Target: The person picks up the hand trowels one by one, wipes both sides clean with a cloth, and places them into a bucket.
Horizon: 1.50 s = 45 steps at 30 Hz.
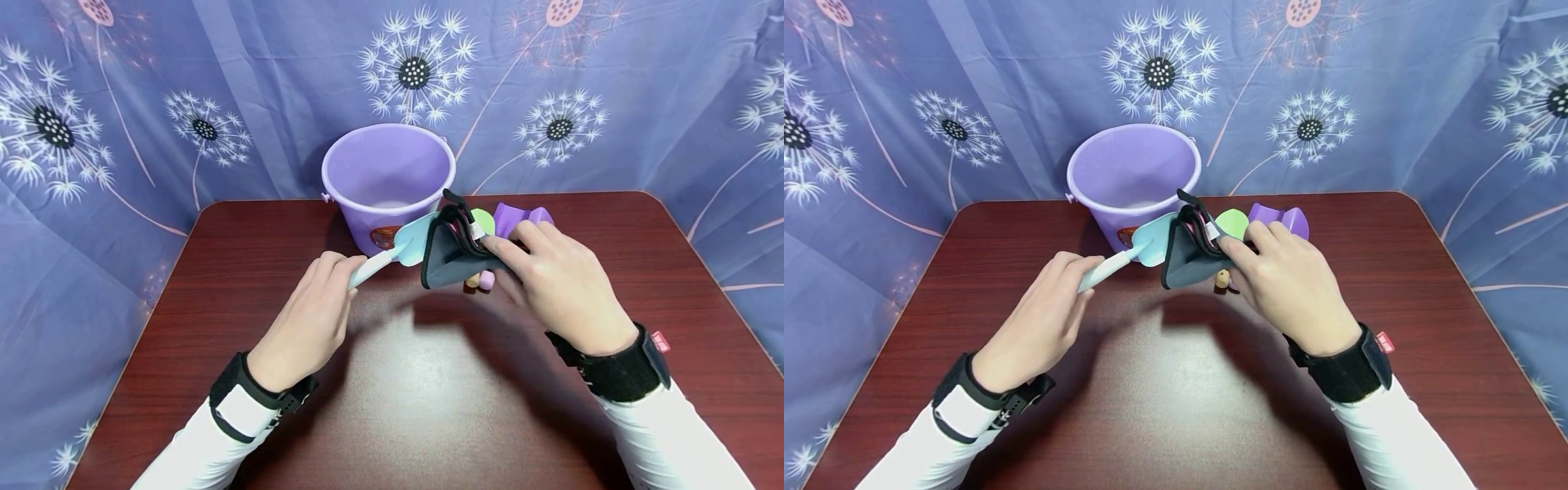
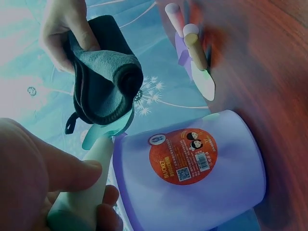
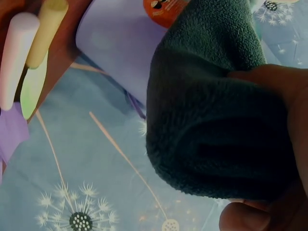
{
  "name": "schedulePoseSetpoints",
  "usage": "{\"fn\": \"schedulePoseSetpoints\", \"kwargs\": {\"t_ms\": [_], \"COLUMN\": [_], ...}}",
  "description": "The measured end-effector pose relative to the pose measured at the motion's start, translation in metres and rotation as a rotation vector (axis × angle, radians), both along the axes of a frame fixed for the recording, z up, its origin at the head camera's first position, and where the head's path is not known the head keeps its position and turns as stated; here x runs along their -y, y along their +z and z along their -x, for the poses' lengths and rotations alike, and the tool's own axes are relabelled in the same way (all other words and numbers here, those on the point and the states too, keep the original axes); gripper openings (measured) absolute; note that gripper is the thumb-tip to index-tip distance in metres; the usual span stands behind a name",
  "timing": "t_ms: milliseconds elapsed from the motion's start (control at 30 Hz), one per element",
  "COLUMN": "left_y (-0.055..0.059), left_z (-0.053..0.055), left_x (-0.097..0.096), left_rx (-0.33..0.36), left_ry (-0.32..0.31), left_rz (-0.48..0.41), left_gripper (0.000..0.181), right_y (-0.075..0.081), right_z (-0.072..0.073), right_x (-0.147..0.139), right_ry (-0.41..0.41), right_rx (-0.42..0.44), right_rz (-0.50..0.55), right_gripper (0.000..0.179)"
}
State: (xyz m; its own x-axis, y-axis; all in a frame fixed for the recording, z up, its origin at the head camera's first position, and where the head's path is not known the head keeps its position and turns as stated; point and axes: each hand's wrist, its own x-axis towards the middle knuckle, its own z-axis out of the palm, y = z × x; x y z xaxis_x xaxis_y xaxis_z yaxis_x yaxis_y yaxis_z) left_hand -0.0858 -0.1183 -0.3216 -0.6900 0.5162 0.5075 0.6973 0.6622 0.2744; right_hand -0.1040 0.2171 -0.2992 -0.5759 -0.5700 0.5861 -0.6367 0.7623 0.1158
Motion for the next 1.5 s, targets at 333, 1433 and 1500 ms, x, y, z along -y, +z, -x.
{"fn": "schedulePoseSetpoints", "kwargs": {"t_ms": [333, 1433, 1500], "left_y": [-0.003, -0.004, -0.004], "left_z": [0.001, -0.003, -0.003], "left_x": [-0.002, -0.006, -0.006], "left_rx": [-0.001, 0.005, 0.007], "left_ry": [0.003, -0.036, -0.037], "left_rz": [0.001, 0.025, 0.027], "left_gripper": [0.042, 0.039, 0.039], "right_y": [-0.006, -0.003, 0.002], "right_z": [-0.005, -0.009, -0.01], "right_x": [0.007, 0.019, 0.022], "right_ry": [0.037, 0.139, 0.153], "right_rx": [0.069, 0.032, 0.005], "right_rz": [0.006, -0.038, -0.028], "right_gripper": [0.038, 0.025, 0.022]}}
